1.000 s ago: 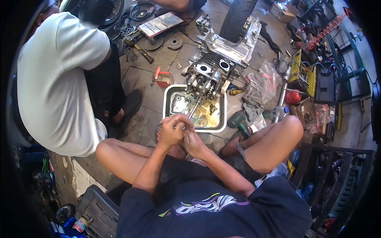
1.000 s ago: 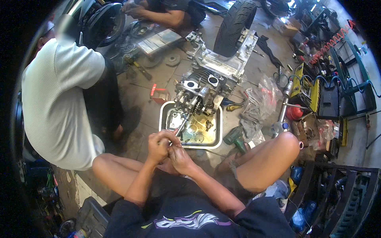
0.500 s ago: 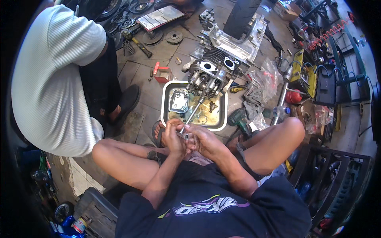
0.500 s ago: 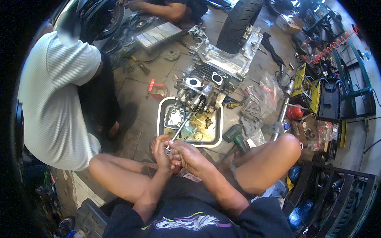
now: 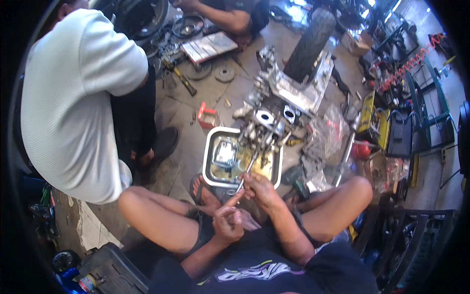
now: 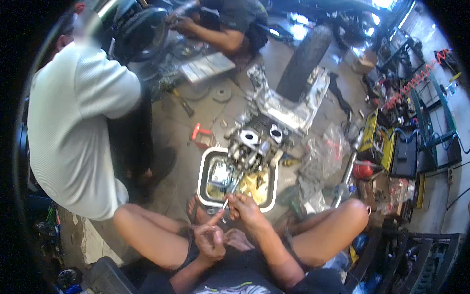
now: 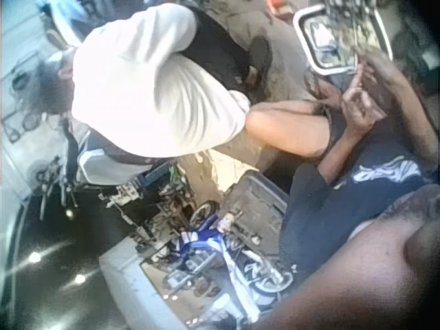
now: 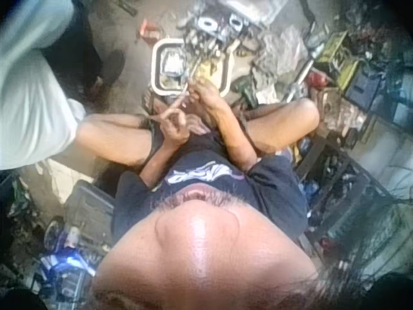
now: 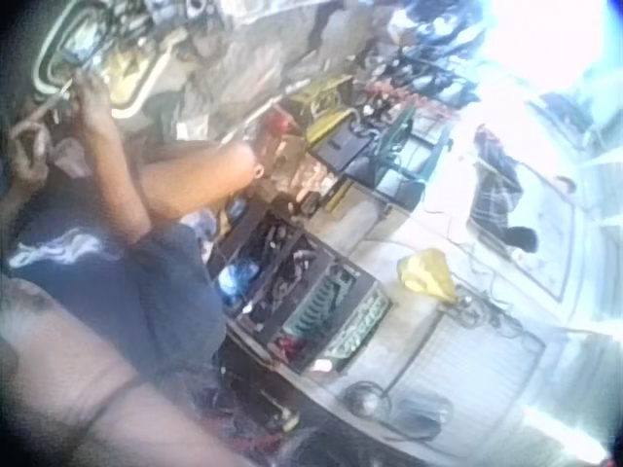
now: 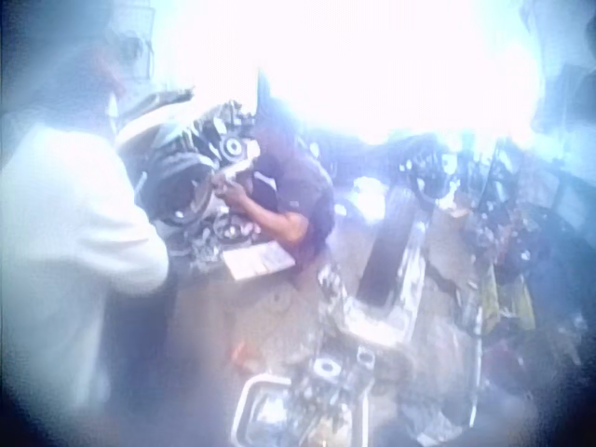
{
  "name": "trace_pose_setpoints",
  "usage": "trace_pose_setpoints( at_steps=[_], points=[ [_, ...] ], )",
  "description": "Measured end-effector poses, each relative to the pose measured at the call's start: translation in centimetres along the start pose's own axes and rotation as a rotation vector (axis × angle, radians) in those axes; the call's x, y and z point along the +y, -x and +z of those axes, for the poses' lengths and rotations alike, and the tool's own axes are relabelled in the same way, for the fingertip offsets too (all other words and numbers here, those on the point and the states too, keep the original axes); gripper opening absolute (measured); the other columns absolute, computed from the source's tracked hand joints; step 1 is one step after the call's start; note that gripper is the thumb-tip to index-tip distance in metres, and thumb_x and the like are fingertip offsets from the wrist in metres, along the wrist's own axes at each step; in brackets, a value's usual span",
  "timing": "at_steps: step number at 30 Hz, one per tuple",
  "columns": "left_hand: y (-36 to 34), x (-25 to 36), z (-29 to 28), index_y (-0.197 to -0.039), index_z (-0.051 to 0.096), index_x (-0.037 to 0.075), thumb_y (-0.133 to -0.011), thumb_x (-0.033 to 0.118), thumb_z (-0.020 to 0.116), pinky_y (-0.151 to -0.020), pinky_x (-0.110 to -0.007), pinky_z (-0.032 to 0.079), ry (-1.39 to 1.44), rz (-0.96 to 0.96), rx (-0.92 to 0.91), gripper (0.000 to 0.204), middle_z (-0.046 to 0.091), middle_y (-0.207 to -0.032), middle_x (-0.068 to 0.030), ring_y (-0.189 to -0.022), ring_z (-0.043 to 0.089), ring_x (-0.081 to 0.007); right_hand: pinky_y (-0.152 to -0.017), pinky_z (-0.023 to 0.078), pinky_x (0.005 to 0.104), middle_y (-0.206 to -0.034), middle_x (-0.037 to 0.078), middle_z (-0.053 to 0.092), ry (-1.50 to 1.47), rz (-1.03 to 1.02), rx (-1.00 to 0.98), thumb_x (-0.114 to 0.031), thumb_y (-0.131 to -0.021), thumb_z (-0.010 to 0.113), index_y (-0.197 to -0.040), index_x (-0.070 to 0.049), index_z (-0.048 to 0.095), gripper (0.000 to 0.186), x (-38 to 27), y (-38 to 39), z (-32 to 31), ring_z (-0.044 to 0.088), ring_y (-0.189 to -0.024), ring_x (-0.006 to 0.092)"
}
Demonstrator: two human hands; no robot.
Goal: The person uses a T-handle socket wrench to loosen and remove bolts from a motorcycle engine cylinder head, then uses their hands to manipulate small components within the engine assembly.
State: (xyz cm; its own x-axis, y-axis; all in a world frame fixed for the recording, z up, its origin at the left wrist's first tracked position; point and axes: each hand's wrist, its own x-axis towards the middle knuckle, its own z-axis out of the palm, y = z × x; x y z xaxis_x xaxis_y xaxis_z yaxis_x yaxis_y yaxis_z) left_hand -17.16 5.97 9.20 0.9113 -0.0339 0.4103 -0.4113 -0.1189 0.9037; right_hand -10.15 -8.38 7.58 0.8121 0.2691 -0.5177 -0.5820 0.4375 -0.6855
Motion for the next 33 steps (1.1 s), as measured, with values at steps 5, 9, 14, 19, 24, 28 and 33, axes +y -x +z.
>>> trace_pose_setpoints(
  at_steps=[5,9,14,19,24,28,33],
  points=[
    [-1.8,-1.4,-2.3,-0.105,0.043,-0.002,-0.095,0.005,0.044,-0.06,-0.029,0.049,-0.183,-0.328,0.108,0.012,0.065,-0.111,-0.0239,-0.062,0.058,-0.0142,-0.054,0.038,0.0245,-0.063,-0.004,0.042,-0.075,-0.042,-0.039,-0.029,-0.1,0.053,-0.101,-0.003,0.059,0.026,-0.3,-0.1,0.3,0.037,-0.052,0.0068],
    [1.3,-0.1,0.1,-0.097,0.051,-0.001,-0.09,0.009,0.051,-0.062,-0.04,0.05,-0.216,-0.382,-0.057,0.012,0.06,-0.076,-0.0186,-0.065,0.063,-0.032,-0.05,0.036,0.0245,-0.061,-0.004,0.041,-0.077,-0.038,-0.015,-0.03,-0.099,0.055,-0.1,-0.003,0.058,0.027,-0.1,-0.3,0.5,0.036,-0.049,0.007],
    [2.4,1.2,0.6,-0.095,0.053,0.001,-0.083,0.005,0.059,-0.057,-0.038,0.049,-0.009,-0.163,-0.164,0.013,0.061,-0.076,-0.0148,-0.06,0.061,-0.027,-0.048,0.037,0.0247,-0.062,-0.003,0.043,0.002,0.002,0.002,-0.033,-0.099,0.055,-0.098,-0.003,0.059,0.031,-0.3,-0.8,0.2,0.038,-0.049,0.0069],
    [-1.9,1.6,-2.4,-0.094,0.052,0.003,-0.079,0.004,0.061,-0.062,-0.035,0.048,-0.427,0.044,-0.021,0.017,0.069,-0.1,-0.0157,-0.062,0.06,-0.024,-0.045,0.035,0.025,-0.056,-0.004,0.036,0.008,-0.014,0.119,-0.034,-0.101,0.051,-0.087,-0.006,0.053,0.032,-1.0,0.1,2.3,0.034,-0.045,0.0081],
    [-3.0,-0.5,-3.7,-0.104,0.058,0.0,-0.09,0.023,0.063,-0.074,-0.04,0.05,-0.47,-0.01,-0.134,0.028,0.066,-0.1,-0.0156,-0.08,0.064,-0.0327,-0.042,0.03,0.0236,-0.053,-0.005,0.033,-0.063,-0.09,0.134,-0.04,-0.1,0.05,-0.086,-0.007,0.051,0.036,-0.2,0.0,3.8,0.032,-0.042,0.0078],
    [-1.0,-1.6,-3.0,-0.109,0.057,-0.002,-0.093,0.028,0.06,-0.078,-0.042,0.05,-0.469,-0.094,-0.034,0.034,0.064,-0.1,-0.0185,-0.087,0.064,-0.0352,-0.041,0.03,0.0236,-0.053,-0.004,0.034,-0.006,-0.133,0.105,-0.041,-0.1,0.05,-0.084,-0.007,0.051,0.038,0.4,0.0,5.8,0.033,-0.042,0.0075],
    [-2.7,-1.3,-3.3,-0.111,0.057,-0.001,-0.093,0.018,0.058,-0.078,-0.041,0.05,-0.451,-0.017,0.049,0.026,0.064,-0.098,-0.0183,-0.087,0.064,-0.0352,-0.041,0.029,0.0226,-0.051,-0.006,0.031,0.007,-0.137,0.104,-0.039,-0.101,0.048,-0.083,-0.007,0.051,0.037,-2.1,-0.7,7.6,0.03,-0.042,0.0062]
  ],
)
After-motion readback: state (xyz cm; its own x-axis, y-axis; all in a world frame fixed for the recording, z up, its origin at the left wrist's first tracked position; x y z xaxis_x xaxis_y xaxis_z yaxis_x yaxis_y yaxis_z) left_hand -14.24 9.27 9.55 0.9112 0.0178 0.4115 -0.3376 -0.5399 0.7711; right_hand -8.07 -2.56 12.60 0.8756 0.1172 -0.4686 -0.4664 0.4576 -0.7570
